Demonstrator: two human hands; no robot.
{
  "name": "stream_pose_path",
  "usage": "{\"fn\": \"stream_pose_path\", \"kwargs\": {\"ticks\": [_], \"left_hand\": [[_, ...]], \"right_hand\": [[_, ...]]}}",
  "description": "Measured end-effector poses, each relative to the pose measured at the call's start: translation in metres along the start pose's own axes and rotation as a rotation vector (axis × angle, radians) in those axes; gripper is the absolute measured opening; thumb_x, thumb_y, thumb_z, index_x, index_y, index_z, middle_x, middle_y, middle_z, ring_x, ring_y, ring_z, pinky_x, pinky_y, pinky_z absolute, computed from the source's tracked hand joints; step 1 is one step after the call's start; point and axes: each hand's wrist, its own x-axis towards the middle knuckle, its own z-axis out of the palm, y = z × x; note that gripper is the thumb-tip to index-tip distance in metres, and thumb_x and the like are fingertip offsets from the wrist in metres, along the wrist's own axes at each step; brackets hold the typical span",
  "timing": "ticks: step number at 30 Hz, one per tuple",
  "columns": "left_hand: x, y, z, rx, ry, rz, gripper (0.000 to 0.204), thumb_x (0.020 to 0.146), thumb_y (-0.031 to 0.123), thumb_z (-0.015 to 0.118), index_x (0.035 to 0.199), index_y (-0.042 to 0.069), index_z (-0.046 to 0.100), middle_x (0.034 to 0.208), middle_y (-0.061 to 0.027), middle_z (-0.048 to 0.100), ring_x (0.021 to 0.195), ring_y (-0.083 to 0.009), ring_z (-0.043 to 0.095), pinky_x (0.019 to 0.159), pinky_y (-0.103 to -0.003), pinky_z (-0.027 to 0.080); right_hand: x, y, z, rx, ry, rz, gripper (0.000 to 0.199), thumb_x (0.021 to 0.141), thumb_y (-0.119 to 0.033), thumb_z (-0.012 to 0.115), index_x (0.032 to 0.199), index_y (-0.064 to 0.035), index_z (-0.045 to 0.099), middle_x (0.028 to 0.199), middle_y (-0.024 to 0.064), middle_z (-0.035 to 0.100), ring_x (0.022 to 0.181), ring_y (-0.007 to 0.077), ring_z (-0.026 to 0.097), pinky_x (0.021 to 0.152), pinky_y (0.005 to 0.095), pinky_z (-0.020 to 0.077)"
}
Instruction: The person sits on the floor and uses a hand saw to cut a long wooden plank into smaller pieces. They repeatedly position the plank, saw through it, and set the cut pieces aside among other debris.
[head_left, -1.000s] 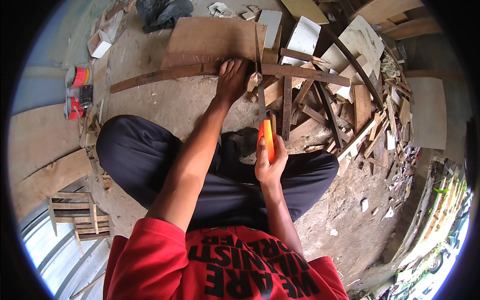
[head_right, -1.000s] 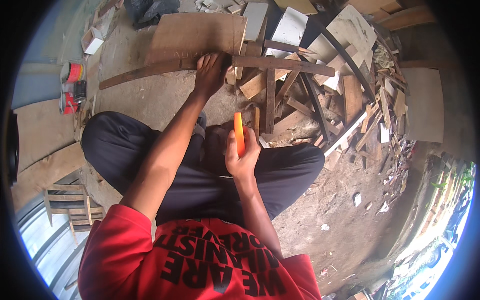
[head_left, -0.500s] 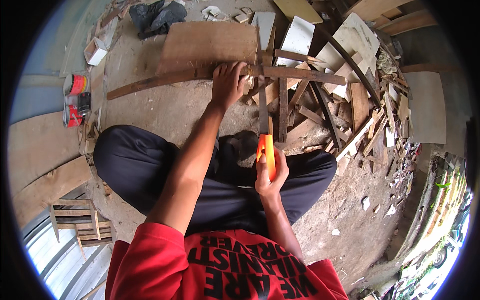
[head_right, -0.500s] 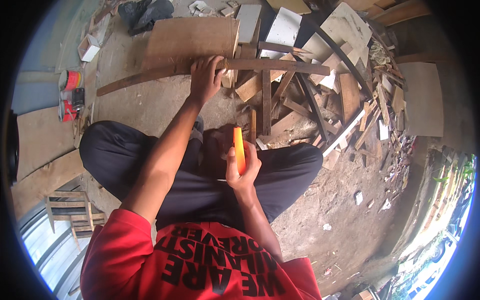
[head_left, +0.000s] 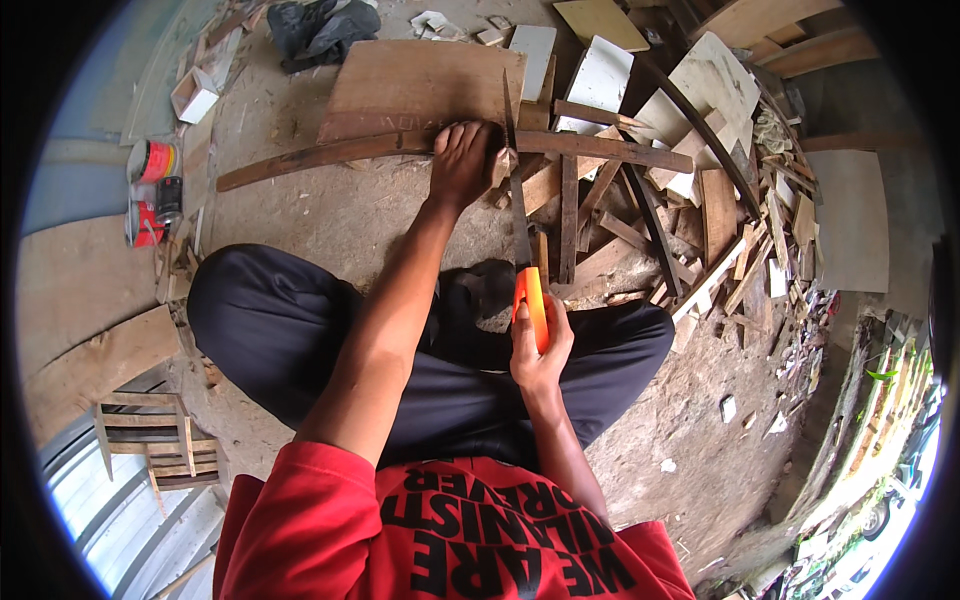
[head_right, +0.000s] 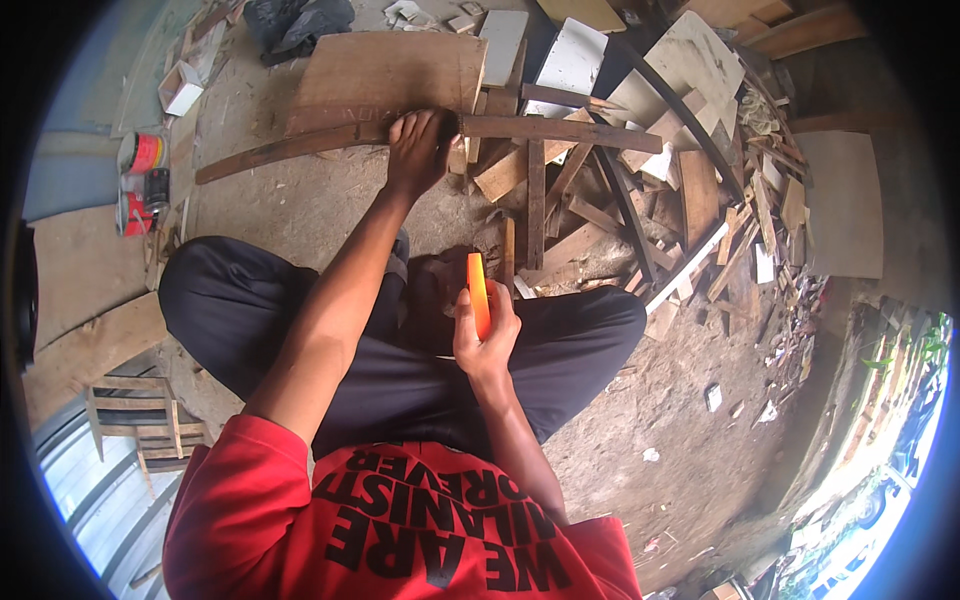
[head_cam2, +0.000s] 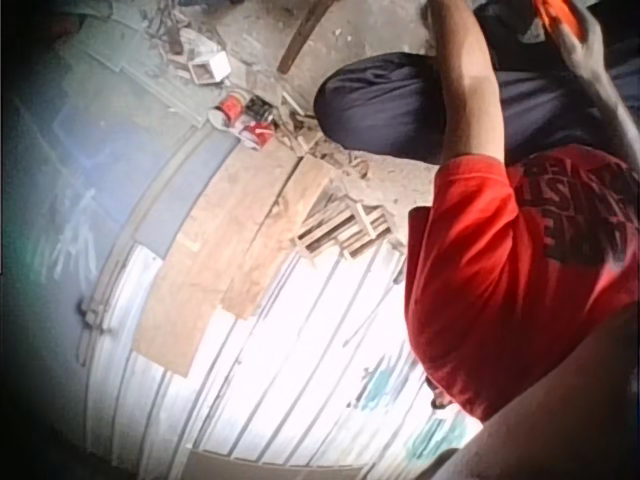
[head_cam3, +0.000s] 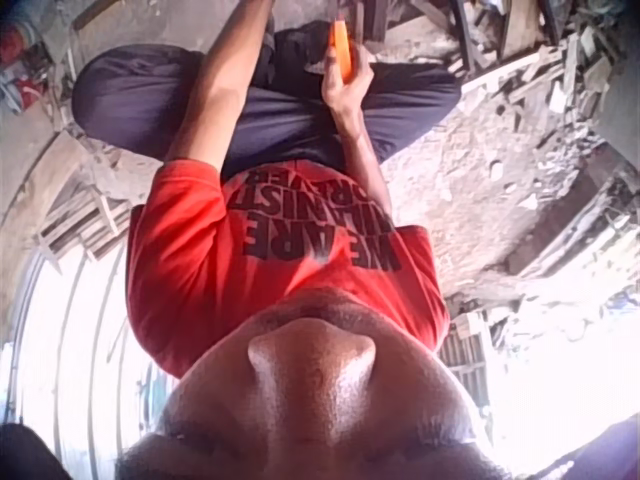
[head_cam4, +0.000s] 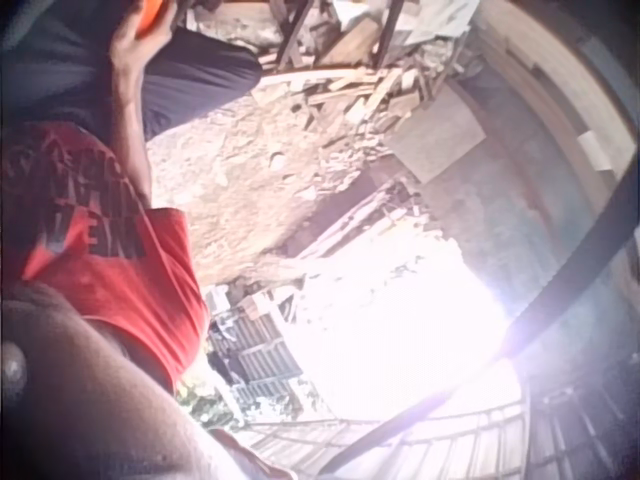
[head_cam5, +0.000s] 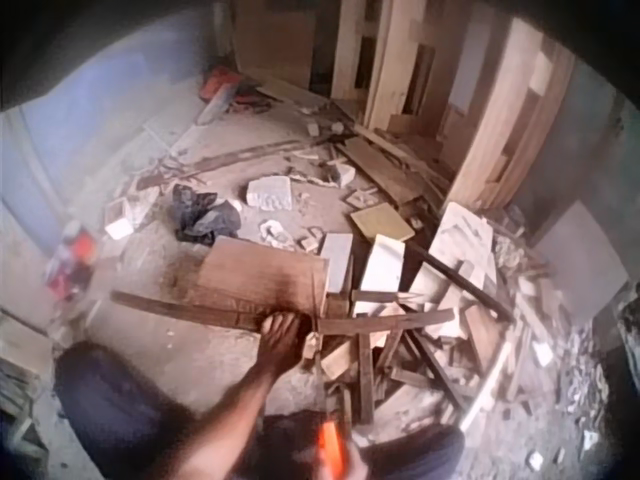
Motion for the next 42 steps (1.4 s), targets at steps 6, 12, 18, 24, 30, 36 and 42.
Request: {"fn": "stream_pose_path", "kwargs": {"ticks": [6, 12, 18, 24, 30, 36, 42], "left_hand": [[0.001, 0.002, -0.002, 0.026, 0.024, 0.01, 0.027, 0.091, 0.027, 0.059, 0.113, 0.011, 0.057, 0.106, -0.0065, 0.059, 0.105, -0.0251, 0.056, 0.099, -0.041, 0.036], [0.001, 0.001, -0.002, 0.016, 0.006, 0.0, 0.027, 0.092, 0.026, 0.059, 0.113, 0.01, 0.057, 0.107, -0.0072, 0.059, 0.106, -0.026, 0.055, 0.1, -0.042, 0.035], [-0.002, 0.001, -0.002, 0.012, -0.06, -0.036, 0.031, 0.094, 0.028, 0.058, 0.118, 0.009, 0.056, 0.113, -0.0089, 0.059, 0.111, -0.0267, 0.054, 0.101, -0.044, 0.033], [0.0, 0.002, 0.0, 0.029, -0.028, -0.048, 0.031, 0.091, 0.028, 0.061, 0.115, 0.01, 0.057, 0.11, -0.0084, 0.06, 0.107, -0.0267, 0.055, 0.099, -0.042, 0.035], [0.003, -0.001, 0.003, 0.025, 0.025, -0.011, 0.031, 0.091, 0.03, 0.06, 0.113, 0.009, 0.058, 0.107, -0.0081, 0.06, 0.105, -0.027, 0.056, 0.097, -0.042, 0.036], [0.002, -0.009, 0.002, 0.03, -0.019, 0.005, 0.031, 0.092, 0.031, 0.06, 0.113, 0.008, 0.058, 0.107, -0.0083, 0.06, 0.106, -0.0273, 0.056, 0.099, -0.042, 0.036], [0.001, 0.0, -0.001, 0.021, -0.026, -0.022, 0.034, 0.091, 0.03, 0.061, 0.119, 0.01, 0.057, 0.108, -0.0065, 0.059, 0.108, -0.0257, 0.055, 0.101, -0.042, 0.035]], "right_hand": [[-0.006, -0.002, 0.0, 0.011, -0.008, 0.008, 0.023, 0.095, -0.015, 0.062, 0.103, 0.0055, 0.057, 0.071, 0.0071, 0.06, 0.063, 0.01, 0.057, 0.057, 0.0252, 0.0462], [-0.004, -0.007, 0.005, 0.01, 0.005, 0.003, 0.022, 0.096, -0.016, 0.06, 0.1, 0.0043, 0.056, 0.069, 0.0062, 0.059, 0.06, 0.0094, 0.054, 0.056, 0.0256, 0.0447], [-0.018, -0.004, 0.003, -0.007, -0.029, -0.006, 0.021, 0.096, -0.015, 0.059, 0.101, 0.0045, 0.055, 0.067, 0.0054, 0.057, 0.059, 0.0092, 0.053, 0.054, 0.0256, 0.0432], [-0.012, -0.012, 0.005, -0.049, -0.034, -0.018, 0.02, 0.096, -0.013, 0.06, 0.101, 0.0053, 0.055, 0.068, 0.0068, 0.058, 0.056, 0.0098, 0.053, 0.053, 0.0251, 0.0432], [-0.008, -0.009, -0.001, -0.023, -0.041, -0.073, 0.019, 0.096, -0.014, 0.059, 0.101, 0.0039, 0.055, 0.067, 0.0061, 0.058, 0.056, 0.0097, 0.052, 0.052, 0.0252, 0.0426], [-0.011, -0.003, -0.003, -0.023, -0.041, -0.089, 0.021, 0.096, -0.016, 0.059, 0.101, 0.0042, 0.056, 0.064, 0.0054, 0.057, 0.056, 0.0096, 0.053, 0.052, 0.0257, 0.0426], [-0.004, -0.001, 0.005, 0.021, -0.006, -0.037, 0.023, 0.096, -0.015, 0.06, 0.104, 0.0061, 0.056, 0.068, 0.0054, 0.058, 0.059, 0.0081, 0.053, 0.054, 0.0239, 0.0432]]}}
